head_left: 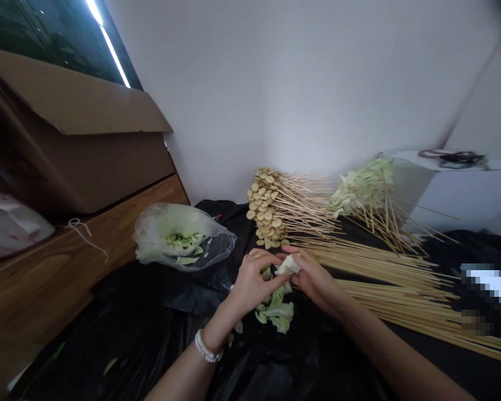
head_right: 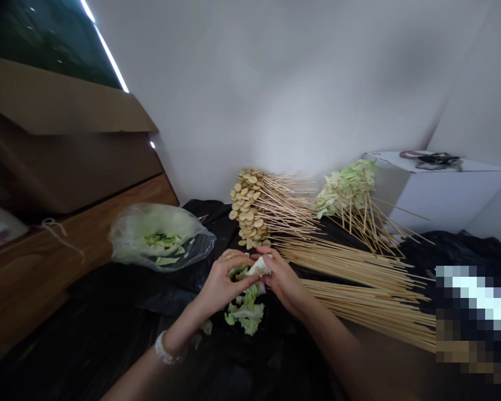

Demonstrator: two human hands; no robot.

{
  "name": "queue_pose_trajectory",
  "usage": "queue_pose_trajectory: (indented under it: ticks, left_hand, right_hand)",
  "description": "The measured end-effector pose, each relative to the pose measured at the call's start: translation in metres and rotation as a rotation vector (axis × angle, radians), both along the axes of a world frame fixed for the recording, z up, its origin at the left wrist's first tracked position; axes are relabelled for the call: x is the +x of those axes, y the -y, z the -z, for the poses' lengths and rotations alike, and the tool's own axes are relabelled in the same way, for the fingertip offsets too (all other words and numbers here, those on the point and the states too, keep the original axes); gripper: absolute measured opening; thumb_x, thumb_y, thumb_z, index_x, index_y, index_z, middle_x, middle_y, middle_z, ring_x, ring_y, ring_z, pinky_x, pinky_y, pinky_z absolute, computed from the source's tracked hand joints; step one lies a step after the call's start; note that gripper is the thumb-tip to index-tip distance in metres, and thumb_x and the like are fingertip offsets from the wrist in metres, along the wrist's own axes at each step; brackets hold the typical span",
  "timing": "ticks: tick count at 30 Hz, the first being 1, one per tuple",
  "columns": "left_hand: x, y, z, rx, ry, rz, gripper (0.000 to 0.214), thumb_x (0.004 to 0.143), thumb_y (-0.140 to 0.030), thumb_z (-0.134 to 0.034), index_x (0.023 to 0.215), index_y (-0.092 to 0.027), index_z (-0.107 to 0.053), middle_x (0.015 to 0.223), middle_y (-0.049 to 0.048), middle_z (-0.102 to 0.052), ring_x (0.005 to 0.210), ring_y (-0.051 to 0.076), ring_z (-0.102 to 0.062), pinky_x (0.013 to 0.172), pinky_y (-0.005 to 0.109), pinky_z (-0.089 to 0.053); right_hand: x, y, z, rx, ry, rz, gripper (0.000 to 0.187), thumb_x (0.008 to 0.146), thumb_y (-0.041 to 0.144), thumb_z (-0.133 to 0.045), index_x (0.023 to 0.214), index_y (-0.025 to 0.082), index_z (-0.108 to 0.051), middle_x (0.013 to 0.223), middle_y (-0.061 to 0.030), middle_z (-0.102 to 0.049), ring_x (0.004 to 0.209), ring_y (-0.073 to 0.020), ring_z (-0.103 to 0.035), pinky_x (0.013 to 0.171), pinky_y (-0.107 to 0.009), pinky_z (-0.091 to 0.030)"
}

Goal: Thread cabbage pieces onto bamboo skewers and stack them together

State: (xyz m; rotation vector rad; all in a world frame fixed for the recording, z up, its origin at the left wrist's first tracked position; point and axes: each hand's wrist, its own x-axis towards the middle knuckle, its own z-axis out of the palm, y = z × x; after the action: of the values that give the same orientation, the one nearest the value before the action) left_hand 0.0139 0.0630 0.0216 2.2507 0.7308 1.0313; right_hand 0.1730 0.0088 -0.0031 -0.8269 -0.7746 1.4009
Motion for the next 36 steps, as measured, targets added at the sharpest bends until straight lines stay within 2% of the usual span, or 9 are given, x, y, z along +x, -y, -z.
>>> queue_pose_trajectory:
  ticks: [4,8,12,16,20,25,28,33,36]
  left_hand:
    - [0.000,-0.007,0.008,-0.175,0.125,-0.082,0.016,0.079,-0.032,-0.067,0.084,-0.019,-0.073,0.083,0.0061,-0.071,0.078,0.020,-0.062,0.074,0.028,-0.045]
    - [0.000,-0.014,0.013,-0.446,0.235,-0.105,0.026,0.077,-0.040,-0.068,0.082,-0.014,-0.070,0.067,0.0026,-0.066,0.057,0.014,-0.057,0.054,0.023,-0.042]
    - [0.000,-0.016,0.012,-0.656,0.316,-0.005,0.034,0.077,-0.045,-0.067,0.081,-0.011,-0.069,0.058,0.0003,-0.062,0.049,0.009,-0.052,0.050,0.020,-0.040]
    - [0.000,-0.015,0.009,-0.777,0.439,0.145,0.039,0.066,-0.034,-0.080,0.096,-0.012,-0.068,0.074,0.0022,-0.069,0.064,0.011,-0.060,0.063,0.021,-0.046]
    - [0.001,-0.013,0.009,-0.817,0.449,0.191,0.041,0.058,-0.023,-0.085,0.094,-0.013,-0.067,0.083,0.0035,-0.071,0.074,0.013,-0.064,0.074,0.024,-0.049]
    - [0.002,-0.014,0.010,-0.790,0.469,0.198,0.034,0.060,-0.021,-0.084,0.087,-0.013,-0.065,0.084,0.0029,-0.071,0.077,0.013,-0.064,0.075,0.024,-0.048]
    - [0.002,-0.015,0.010,-0.777,0.469,0.216,0.035,0.059,-0.021,-0.085,0.086,-0.014,-0.062,0.083,0.0016,-0.069,0.076,0.012,-0.063,0.074,0.023,-0.048]
    - [0.002,-0.014,0.011,-0.766,0.446,0.219,0.039,0.058,-0.026,-0.085,0.083,-0.014,-0.057,0.077,-0.0007,-0.065,0.067,0.010,-0.060,0.066,0.021,-0.046]
    - [0.003,-0.011,0.008,-0.745,0.418,0.180,0.041,0.058,-0.029,-0.085,0.082,-0.015,-0.055,0.073,-0.0021,-0.062,0.063,0.009,-0.057,0.061,0.020,-0.044]
  right_hand:
    - [0.001,0.002,-0.002,0.020,0.182,0.044,0.043,0.080,0.051,-0.062,0.115,0.027,-0.055,0.112,-0.0043,-0.062,0.098,-0.0182,-0.059,0.078,-0.031,-0.049]
    - [0.001,0.002,0.002,0.132,0.415,0.103,0.055,0.069,0.038,-0.074,0.118,0.026,-0.052,0.105,-0.0033,-0.064,0.092,-0.0177,-0.060,0.075,-0.030,-0.049]
    - [0.000,0.000,0.008,0.157,0.539,0.181,0.045,0.071,0.034,-0.072,0.112,0.021,-0.056,0.098,-0.0043,-0.066,0.085,-0.0179,-0.062,0.076,-0.032,-0.049]
    - [0.000,-0.001,0.006,0.103,0.453,0.155,0.043,0.073,0.041,-0.069,0.107,0.020,-0.054,0.096,-0.0046,-0.067,0.074,-0.0151,-0.062,0.066,-0.029,-0.050]
    - [0.000,0.001,0.001,0.058,0.438,0.096,0.042,0.073,0.045,-0.069,0.103,0.020,-0.055,0.084,-0.0018,-0.065,0.065,-0.0134,-0.059,0.055,-0.025,-0.045]
    - [0.001,0.000,0.003,0.103,0.503,0.125,0.040,0.068,0.040,-0.073,0.099,0.019,-0.060,0.084,-0.0018,-0.064,0.074,-0.0158,-0.060,0.065,-0.029,-0.048]
    - [0.001,0.000,0.003,0.153,0.465,0.151,0.038,0.066,0.036,-0.076,0.096,0.019,-0.062,0.085,-0.0017,-0.066,0.077,-0.0163,-0.061,0.072,-0.031,-0.049]
    - [-0.001,0.003,0.000,0.135,0.396,0.132,0.039,0.064,0.035,-0.077,0.096,0.019,-0.062,0.086,-0.0022,-0.068,0.077,-0.0167,-0.062,0.070,-0.031,-0.050]
    - [-0.002,0.003,0.001,0.159,0.439,0.185,0.039,0.063,0.033,-0.078,0.096,0.018,-0.063,0.089,-0.0033,-0.068,0.080,-0.0174,-0.062,0.072,-0.032,-0.050]
